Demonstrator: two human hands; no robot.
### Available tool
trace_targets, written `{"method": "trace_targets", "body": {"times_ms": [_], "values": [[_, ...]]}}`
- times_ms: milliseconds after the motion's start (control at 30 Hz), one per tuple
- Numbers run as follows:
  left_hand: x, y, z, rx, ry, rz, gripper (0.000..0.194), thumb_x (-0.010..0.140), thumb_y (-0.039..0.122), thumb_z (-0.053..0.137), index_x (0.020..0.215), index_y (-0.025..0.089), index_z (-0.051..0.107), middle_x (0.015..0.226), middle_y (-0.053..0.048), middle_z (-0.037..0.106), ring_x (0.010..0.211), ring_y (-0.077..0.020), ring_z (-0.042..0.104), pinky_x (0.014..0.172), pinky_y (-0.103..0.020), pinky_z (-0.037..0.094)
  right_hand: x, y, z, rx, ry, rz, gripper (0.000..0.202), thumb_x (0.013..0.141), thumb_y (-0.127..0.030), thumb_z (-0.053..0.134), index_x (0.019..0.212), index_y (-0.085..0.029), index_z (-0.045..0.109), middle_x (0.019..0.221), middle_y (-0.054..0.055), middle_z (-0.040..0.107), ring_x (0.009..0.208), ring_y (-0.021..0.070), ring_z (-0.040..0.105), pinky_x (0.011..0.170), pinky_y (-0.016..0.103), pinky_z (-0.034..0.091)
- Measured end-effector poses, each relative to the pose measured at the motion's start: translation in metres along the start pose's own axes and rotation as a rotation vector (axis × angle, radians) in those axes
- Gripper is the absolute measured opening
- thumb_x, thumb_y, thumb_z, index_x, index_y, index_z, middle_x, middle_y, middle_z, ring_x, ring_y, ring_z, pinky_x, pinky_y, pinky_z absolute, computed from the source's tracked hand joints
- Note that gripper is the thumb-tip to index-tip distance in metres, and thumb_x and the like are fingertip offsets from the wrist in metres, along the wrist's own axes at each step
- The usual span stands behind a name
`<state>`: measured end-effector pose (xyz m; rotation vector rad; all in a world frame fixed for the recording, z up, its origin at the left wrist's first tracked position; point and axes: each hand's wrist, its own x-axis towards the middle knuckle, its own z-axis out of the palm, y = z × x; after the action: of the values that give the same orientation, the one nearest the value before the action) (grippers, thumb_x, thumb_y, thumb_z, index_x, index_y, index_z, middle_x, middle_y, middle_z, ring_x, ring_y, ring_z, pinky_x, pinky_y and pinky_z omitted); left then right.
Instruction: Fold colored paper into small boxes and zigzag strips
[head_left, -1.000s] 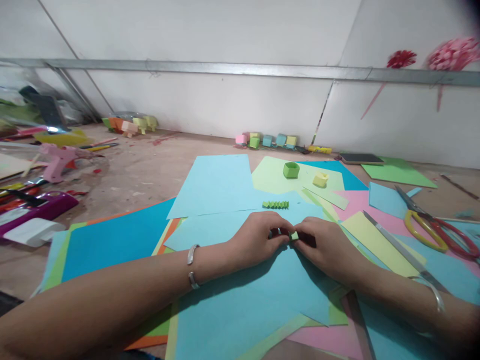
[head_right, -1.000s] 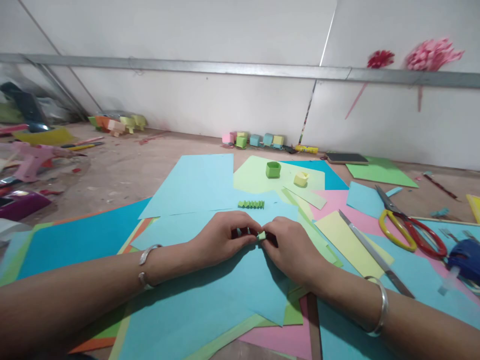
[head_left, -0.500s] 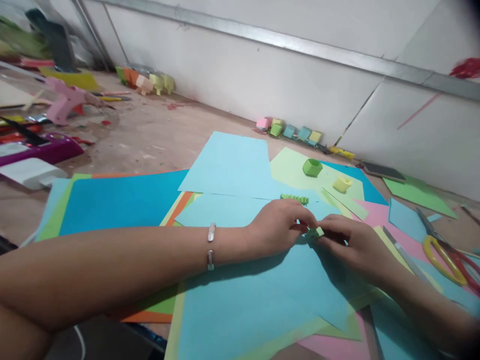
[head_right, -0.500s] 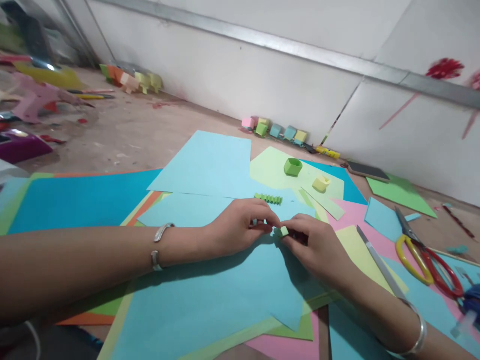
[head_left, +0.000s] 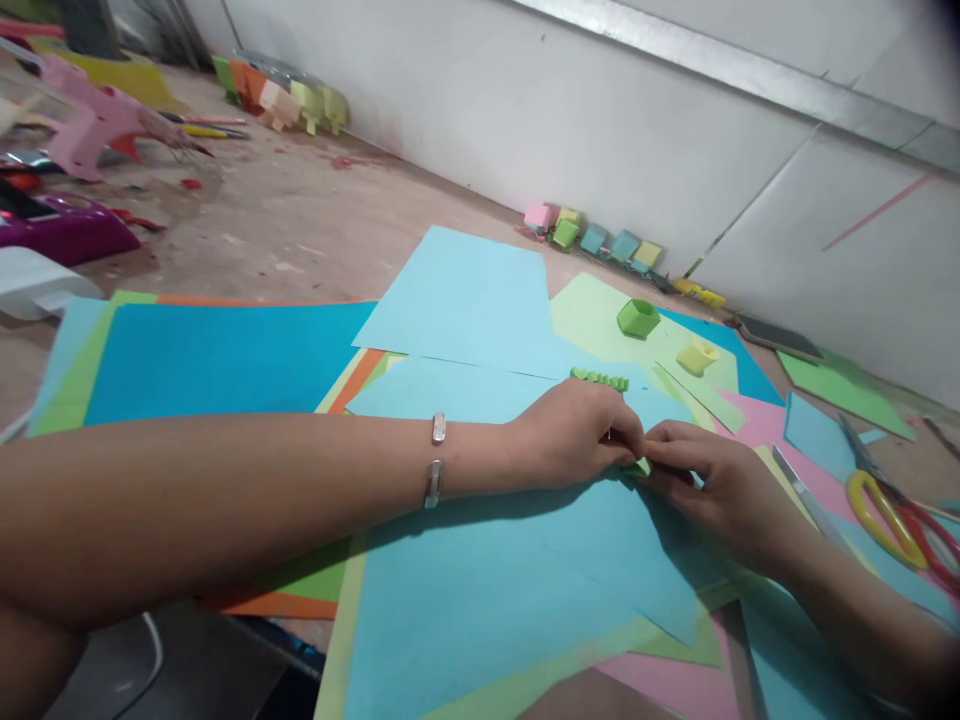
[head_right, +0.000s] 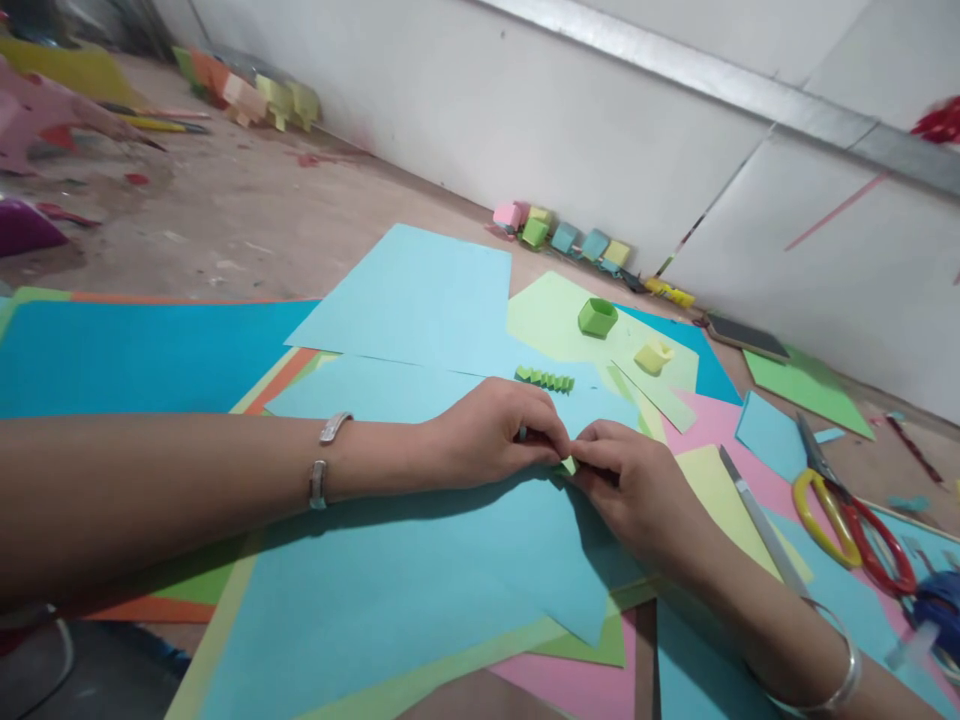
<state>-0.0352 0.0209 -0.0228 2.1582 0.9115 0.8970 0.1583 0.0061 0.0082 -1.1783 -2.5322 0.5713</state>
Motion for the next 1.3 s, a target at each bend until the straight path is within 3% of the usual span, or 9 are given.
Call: {"method": "trace_targets", "body": {"times_ms": [367, 433, 500, 567, 867, 967, 1067, 1300], "values": [[-0.001, 0.004, 0.0, 0.009, -0.011, 0.005, 0.006, 0.075, 0.01, 0.074, 0.074, 0.016, 0.072, 0.076, -0.002, 0.068, 0.069, -0.0141, 0.061, 0.064, -0.026, 0.045, 0.001, -0.002, -0.001, -0.044, 0.021, 0.041, 0.014, 0.083, -0.021, 0.056, 0.076, -0.022, 0.068, 0.073, 0.002, 0.064, 0.062, 0.0143, 0.057, 0.055, 0.025, 0.046], [-0.001, 0.005, -0.001, 0.012, -0.023, 0.006, 0.006, 0.075, 0.011, 0.074, 0.073, 0.016, 0.071, 0.075, -0.002, 0.069, 0.069, -0.0137, 0.06, 0.064, -0.026, 0.043, 0.001, -0.003, -0.001, -0.046, 0.048, 0.097, 0.018, 0.08, -0.022, 0.059, 0.094, -0.022, 0.07, 0.07, 0.001, 0.063, 0.058, 0.0137, 0.055, 0.053, 0.026, 0.046], [0.0, 0.006, -0.001, 0.03, -0.05, -0.006, 0.005, 0.077, 0.013, 0.073, 0.074, 0.017, 0.071, 0.072, 0.0, 0.068, 0.066, -0.0131, 0.059, 0.062, -0.025, 0.041, 0.001, -0.003, -0.001, -0.021, 0.077, 0.147, 0.04, 0.078, -0.022, 0.06, 0.118, -0.021, 0.064, 0.069, -0.001, 0.064, 0.055, 0.0135, 0.055, 0.054, 0.026, 0.049], [0.0, 0.006, -0.002, 0.052, -0.082, -0.026, 0.005, 0.078, 0.014, 0.073, 0.074, 0.017, 0.07, 0.069, 0.001, 0.067, 0.063, -0.0122, 0.057, 0.06, -0.025, 0.039, 0.0, -0.004, -0.001, 0.01, 0.088, 0.171, 0.051, 0.077, -0.023, 0.06, 0.128, -0.019, 0.058, 0.071, -0.001, 0.066, 0.056, 0.0139, 0.058, 0.057, 0.027, 0.051], [0.0, 0.006, -0.003, 0.05, -0.09, -0.054, 0.006, 0.076, 0.012, 0.072, 0.072, 0.017, 0.07, 0.069, 0.002, 0.068, 0.064, -0.0116, 0.058, 0.06, -0.025, 0.038, -0.004, -0.016, -0.006, -0.024, 0.005, 0.098, 0.028, 0.082, -0.026, 0.058, 0.109, -0.023, 0.063, 0.079, 0.0, 0.07, 0.065, 0.0155, 0.065, 0.061, 0.028, 0.053], [0.001, 0.004, -0.002, 0.025, -0.073, -0.064, 0.005, 0.075, 0.013, 0.074, 0.072, 0.017, 0.071, 0.067, 0.002, 0.068, 0.064, -0.0114, 0.058, 0.06, -0.024, 0.038, -0.007, -0.015, -0.005, -0.023, 0.077, 0.11, 0.015, 0.084, -0.032, 0.06, 0.095, -0.022, 0.063, 0.077, 0.0, 0.07, 0.064, 0.0154, 0.065, 0.058, 0.027, 0.052], [0.001, 0.005, -0.002, -0.071, -0.051, -0.139, 0.005, 0.074, 0.011, 0.074, 0.072, 0.016, 0.073, 0.062, 0.003, 0.067, 0.059, -0.0094, 0.057, 0.058, -0.023, 0.04, -0.008, -0.011, -0.002, -0.101, 0.15, 0.063, 0.01, 0.085, -0.028, 0.059, 0.079, -0.022, 0.064, 0.071, -0.001, 0.069, 0.059, 0.0138, 0.063, 0.054, 0.025, 0.049], [0.001, 0.007, -0.004, -0.158, -0.035, -0.234, 0.014, 0.069, 0.001, 0.072, 0.071, 0.015, 0.07, 0.062, 0.005, 0.067, 0.059, -0.0091, 0.061, 0.059, -0.021, 0.045, -0.007, -0.011, 0.001, -0.256, 0.22, -0.116, 0.013, 0.085, -0.016, 0.056, 0.078, -0.02, 0.067, 0.071, -0.001, 0.071, 0.06, 0.0135, 0.064, 0.054, 0.024, 0.047]]}}
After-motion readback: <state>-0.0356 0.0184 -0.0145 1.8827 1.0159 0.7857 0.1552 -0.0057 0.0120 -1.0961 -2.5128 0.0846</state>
